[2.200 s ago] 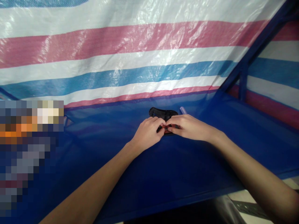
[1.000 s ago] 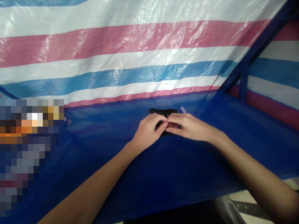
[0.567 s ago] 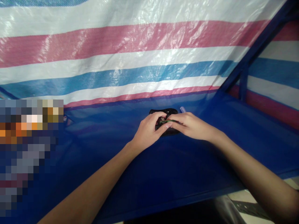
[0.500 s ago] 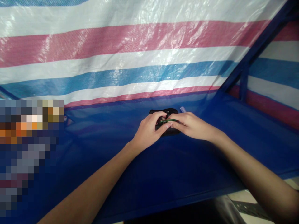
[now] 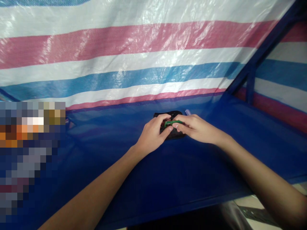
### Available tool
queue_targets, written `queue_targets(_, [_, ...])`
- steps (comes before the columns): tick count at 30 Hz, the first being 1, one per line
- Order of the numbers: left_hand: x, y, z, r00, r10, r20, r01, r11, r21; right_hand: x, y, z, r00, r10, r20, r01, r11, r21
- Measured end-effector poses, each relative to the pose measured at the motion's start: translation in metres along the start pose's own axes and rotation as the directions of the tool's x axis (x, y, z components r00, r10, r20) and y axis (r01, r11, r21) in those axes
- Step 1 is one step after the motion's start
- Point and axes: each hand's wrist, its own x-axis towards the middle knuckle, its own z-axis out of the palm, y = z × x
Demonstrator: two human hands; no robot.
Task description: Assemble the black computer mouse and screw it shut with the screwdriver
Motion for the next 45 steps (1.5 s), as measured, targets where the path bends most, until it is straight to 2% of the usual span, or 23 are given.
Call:
queue_targets(5, [-0.0014, -0.0006, 0.0021, 0.999, -0.048, -0.001, 0.047, 0.998, -0.050, -0.0005, 0.0001, -0.0009, 0.999, -0.003, -0.033, 0.002, 1.000, -0.023])
queue_targets(12, [-0.0002, -0.0036, 0.0023, 0.993, -0.114, -0.018, 0.109, 0.979, -0.170, -0.0021, -0.0022, 0.0005, 0.983, -0.054, -0.176, 0.052, 0.999, -0.012])
queue_targets(16, [0.0009, -0.0034, 0.0019, 0.989, -0.148, -0.021, 0.141, 0.969, -0.203, -0.0023, -0.0016, 0.0012, 0.982, -0.087, -0.169, 0.074, 0.994, -0.083])
queue_targets(27, [0.0009, -0.0024, 0.0019, 0.989, -0.149, -0.014, 0.144, 0.970, -0.197, -0.0019, 0.0022, 0.0026, 0.980, -0.101, -0.171, 0.066, 0.977, -0.201])
queue_targets(45, [0.0005, -0.0011, 0.0008, 0.989, -0.149, 0.000, 0.146, 0.972, -0.181, -0.0009, -0.0016, 0.0010, 0.984, -0.091, -0.154, 0.061, 0.981, -0.186])
